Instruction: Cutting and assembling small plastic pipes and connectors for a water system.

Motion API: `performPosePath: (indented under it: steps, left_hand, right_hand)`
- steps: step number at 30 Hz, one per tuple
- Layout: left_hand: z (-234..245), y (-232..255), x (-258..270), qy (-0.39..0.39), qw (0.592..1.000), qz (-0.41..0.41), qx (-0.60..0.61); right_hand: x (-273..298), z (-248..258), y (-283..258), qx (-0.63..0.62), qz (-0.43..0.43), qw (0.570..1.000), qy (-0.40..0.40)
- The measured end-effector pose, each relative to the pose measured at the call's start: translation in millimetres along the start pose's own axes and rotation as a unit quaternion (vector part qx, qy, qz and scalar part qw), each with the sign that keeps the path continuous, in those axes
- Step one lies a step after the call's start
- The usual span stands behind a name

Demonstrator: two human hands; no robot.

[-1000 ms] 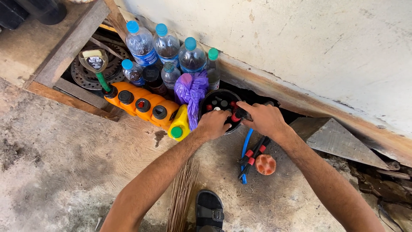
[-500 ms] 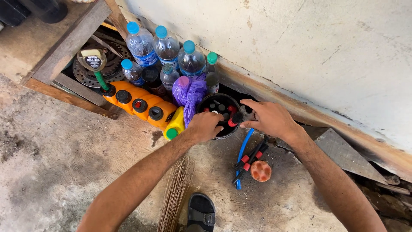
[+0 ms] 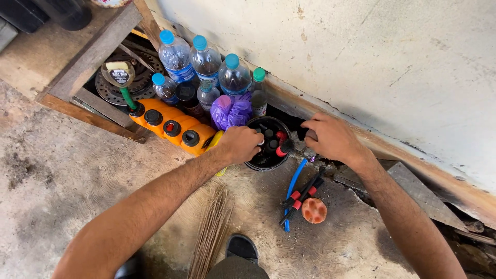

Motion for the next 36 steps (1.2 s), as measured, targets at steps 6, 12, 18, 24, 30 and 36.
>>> performPosePath:
  steps: [6,12,18,24,30,36]
  left_hand:
    - [12.7,1.1,-12.9,0.032,0.997,-0.071,-0.027]
    - [27.2,10.0,-31.2,0.039,0.991,-0.12,-0.042]
    - [42.6,14.6,-59.1,0.06,0.987,-0.133,-0.075]
    - [74.8,26.3,-58.4,0.056,0.992,-0.116,-0.013]
    - [75.2,32.6,-45.6,0.065,0.989,-0.08,0.111]
    - [46.2,63.9,-51.9,0.035,0.983,-0.131,0.123]
  right_hand:
    - [10.5,4.7,-1.2,-0.021,-0.015,0.999,0.033]
    - [13.3,17.5,-28.9,-0.054,-0.079,0.993,0.062]
    - [2.1,39.4,-57.8,-0.066,-0.078,0.986,0.129]
    - [10.9,54.6,-81.0,-0.006,-0.164,0.978,0.127]
    - [39.3,68.7,-100.2,0.128,-0.235,0.961,0.067]
    - [79.9,72.5,-112.5,0.216,-0.323,0.921,-0.023]
Point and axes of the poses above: each hand's wrist, its own x-axis away from the middle knuckle, its own z-axis out of the back of the hand, y = z × x, the point moved 5 cm from there along -x, towards the middle knuckle, and after that the axes turned 13 degrees about y, right-handed, at the moved point
